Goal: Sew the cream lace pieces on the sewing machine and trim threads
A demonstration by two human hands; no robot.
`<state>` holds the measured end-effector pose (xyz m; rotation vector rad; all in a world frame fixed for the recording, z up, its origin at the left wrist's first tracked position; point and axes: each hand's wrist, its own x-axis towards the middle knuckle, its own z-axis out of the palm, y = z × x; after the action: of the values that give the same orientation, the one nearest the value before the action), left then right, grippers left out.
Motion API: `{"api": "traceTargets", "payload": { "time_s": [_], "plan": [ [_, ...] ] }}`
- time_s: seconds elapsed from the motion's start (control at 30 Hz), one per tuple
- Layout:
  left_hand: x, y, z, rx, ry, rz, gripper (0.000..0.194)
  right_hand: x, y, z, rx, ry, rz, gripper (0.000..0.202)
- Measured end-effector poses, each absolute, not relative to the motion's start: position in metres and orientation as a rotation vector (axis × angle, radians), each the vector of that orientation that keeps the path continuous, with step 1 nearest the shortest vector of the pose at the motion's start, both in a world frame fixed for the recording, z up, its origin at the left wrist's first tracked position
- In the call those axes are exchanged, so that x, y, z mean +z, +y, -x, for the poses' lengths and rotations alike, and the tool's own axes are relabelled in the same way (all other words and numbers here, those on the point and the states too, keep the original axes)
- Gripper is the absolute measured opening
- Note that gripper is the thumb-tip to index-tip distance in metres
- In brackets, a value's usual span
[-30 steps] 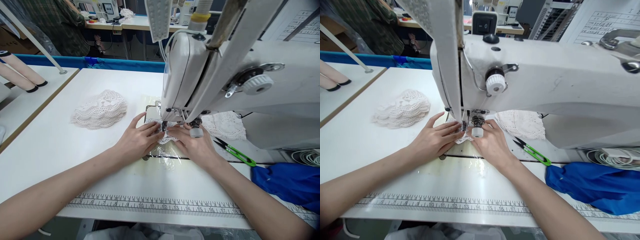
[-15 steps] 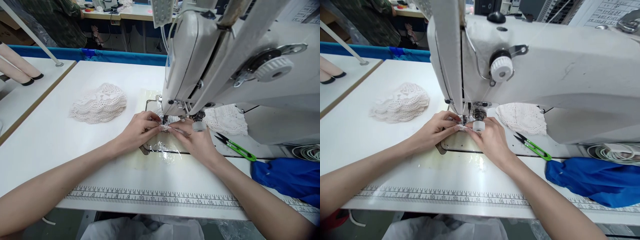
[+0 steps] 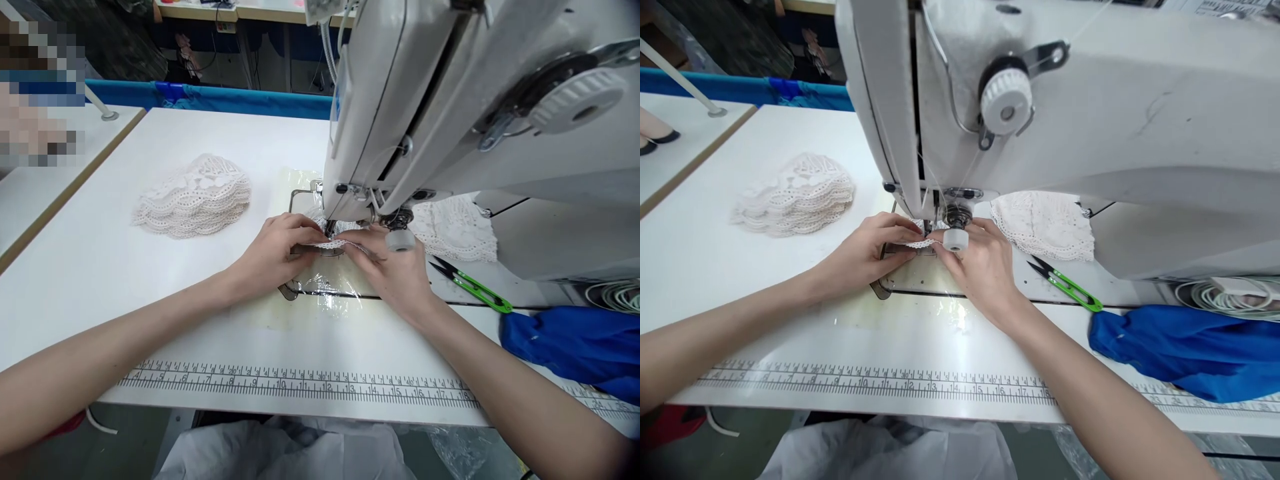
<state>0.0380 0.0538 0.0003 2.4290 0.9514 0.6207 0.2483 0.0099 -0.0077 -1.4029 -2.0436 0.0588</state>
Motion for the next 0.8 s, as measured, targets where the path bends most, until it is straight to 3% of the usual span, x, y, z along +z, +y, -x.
{"api": "traceTargets", "payload": {
  "time_s": [0.23,0.37,0.8],
  "plan": [
    [0.002,0.053,-0.059,0.645,1.145,-2.645,0.021,-0.009,0.011,-0.246,-0.071,-2.043,1.363,0.025],
    [0.000,0.048,-0.065,0.708,1.227,-2.687,0.012,-0.013,0.013,-0.246,-0.211,-2.038,1.310,0.027],
    [-0.001,0.052,-0.055,0.771,1.079,-2.846,0.010,-0.012,0.015,-0.245,-0.346,-2.041,1.290,0.033]
  ]
}}
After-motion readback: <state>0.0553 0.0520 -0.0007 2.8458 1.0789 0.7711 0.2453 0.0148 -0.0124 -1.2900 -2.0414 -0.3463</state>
